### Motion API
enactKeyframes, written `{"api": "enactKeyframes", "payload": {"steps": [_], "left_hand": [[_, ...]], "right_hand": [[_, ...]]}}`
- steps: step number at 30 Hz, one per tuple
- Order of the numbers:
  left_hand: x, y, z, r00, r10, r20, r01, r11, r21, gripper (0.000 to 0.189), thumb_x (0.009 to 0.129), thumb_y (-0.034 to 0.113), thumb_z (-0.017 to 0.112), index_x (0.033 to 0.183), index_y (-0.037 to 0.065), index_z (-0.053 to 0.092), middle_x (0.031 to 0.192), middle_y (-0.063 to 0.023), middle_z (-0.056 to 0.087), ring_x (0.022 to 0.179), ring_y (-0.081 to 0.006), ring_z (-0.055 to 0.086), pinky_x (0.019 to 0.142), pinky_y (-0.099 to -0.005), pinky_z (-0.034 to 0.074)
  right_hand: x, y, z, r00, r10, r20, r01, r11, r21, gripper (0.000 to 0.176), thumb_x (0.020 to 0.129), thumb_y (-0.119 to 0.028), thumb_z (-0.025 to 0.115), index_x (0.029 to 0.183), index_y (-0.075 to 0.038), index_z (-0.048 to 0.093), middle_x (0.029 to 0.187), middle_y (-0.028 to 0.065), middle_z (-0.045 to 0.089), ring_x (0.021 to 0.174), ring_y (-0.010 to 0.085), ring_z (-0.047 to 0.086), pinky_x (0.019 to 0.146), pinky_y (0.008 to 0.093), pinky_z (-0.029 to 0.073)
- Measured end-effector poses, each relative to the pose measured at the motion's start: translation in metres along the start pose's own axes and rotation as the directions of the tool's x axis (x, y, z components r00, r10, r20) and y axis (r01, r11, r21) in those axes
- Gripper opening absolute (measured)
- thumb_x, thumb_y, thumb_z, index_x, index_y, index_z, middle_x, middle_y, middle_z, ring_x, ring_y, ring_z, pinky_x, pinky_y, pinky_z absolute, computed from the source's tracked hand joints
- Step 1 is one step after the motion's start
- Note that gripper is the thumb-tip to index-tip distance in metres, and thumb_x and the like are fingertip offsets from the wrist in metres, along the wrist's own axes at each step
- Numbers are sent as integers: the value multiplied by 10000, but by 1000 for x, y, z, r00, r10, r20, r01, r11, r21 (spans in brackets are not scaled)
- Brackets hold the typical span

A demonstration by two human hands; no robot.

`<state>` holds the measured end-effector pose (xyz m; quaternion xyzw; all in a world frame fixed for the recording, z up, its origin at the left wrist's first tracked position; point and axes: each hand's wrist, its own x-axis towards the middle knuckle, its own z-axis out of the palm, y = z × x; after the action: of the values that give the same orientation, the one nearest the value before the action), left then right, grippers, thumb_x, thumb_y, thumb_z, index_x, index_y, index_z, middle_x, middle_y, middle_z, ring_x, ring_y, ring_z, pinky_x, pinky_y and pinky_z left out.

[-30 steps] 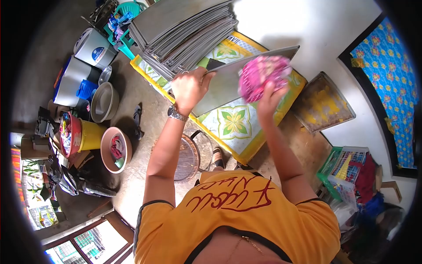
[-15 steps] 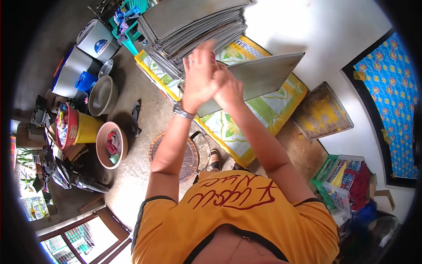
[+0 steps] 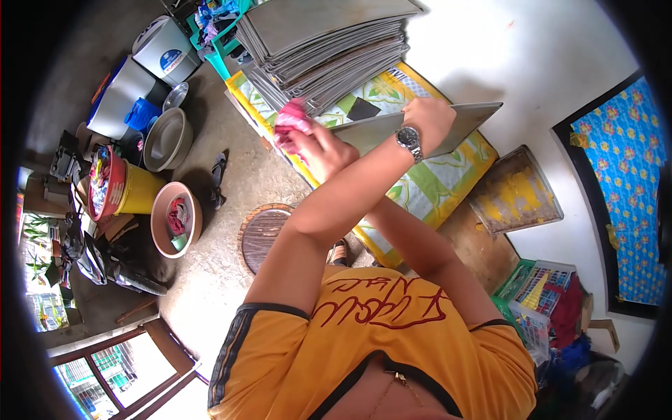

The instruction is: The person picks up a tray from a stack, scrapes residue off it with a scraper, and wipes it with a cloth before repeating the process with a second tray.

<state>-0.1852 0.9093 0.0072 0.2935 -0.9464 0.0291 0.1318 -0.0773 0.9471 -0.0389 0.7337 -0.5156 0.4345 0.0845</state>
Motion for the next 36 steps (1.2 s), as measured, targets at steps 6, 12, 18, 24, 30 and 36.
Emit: {"api": "enactKeyframes", "payload": {"steps": [6,12,18,24,30,36], "left_hand": [[-1,-11,-8,997,-75,3,75,996,-45,123,797,90,569,825,59,685,756,-74,691,726,-256,698,549,-379,550],[-5,-24,5,986,-103,-133,83,985,-149,190,816,104,537,951,98,671,770,-105,682,730,-272,689,583,-374,543],[-7,-34,15,984,-115,-135,81,968,-239,241,867,131,485,996,164,686,758,-100,671,744,-274,683,583,-403,533],[-6,-40,12,979,-118,-164,80,972,-220,254,853,121,497,1018,172,682,756,-94,668,730,-262,679,580,-391,532],[-5,-37,19,980,-125,-156,94,977,-192,237,851,121,498,996,167,680,732,-74,667,709,-250,682,551,-384,528],[-8,-39,17,971,-135,-198,92,973,-213,219,846,121,502,970,156,679,719,-80,667,709,-255,684,561,-385,528]], "right_hand": [[-55,24,49,942,-166,291,215,965,-147,374,856,-135,609,1226,-181,579,1174,64,567,847,179,577,704,303,502],[-107,24,71,760,94,643,-627,-152,764,314,946,-200,546,1246,-107,533,1198,53,529,934,156,535,790,317,455],[-55,36,45,935,324,147,-354,800,485,350,956,-185,524,1300,-123,503,1243,54,497,981,172,526,795,342,453],[-113,86,102,857,152,492,-509,107,854,422,905,-144,570,1323,-163,515,1192,62,496,947,202,520,788,365,434],[-50,53,69,989,-149,14,142,900,-412,393,844,-211,630,1234,-177,586,1219,25,500,788,224,492,671,365,390],[-130,59,88,876,246,416,-329,934,140,384,892,-219,596,1263,-151,526,1218,39,508,916,218,522,771,364,421]]}}
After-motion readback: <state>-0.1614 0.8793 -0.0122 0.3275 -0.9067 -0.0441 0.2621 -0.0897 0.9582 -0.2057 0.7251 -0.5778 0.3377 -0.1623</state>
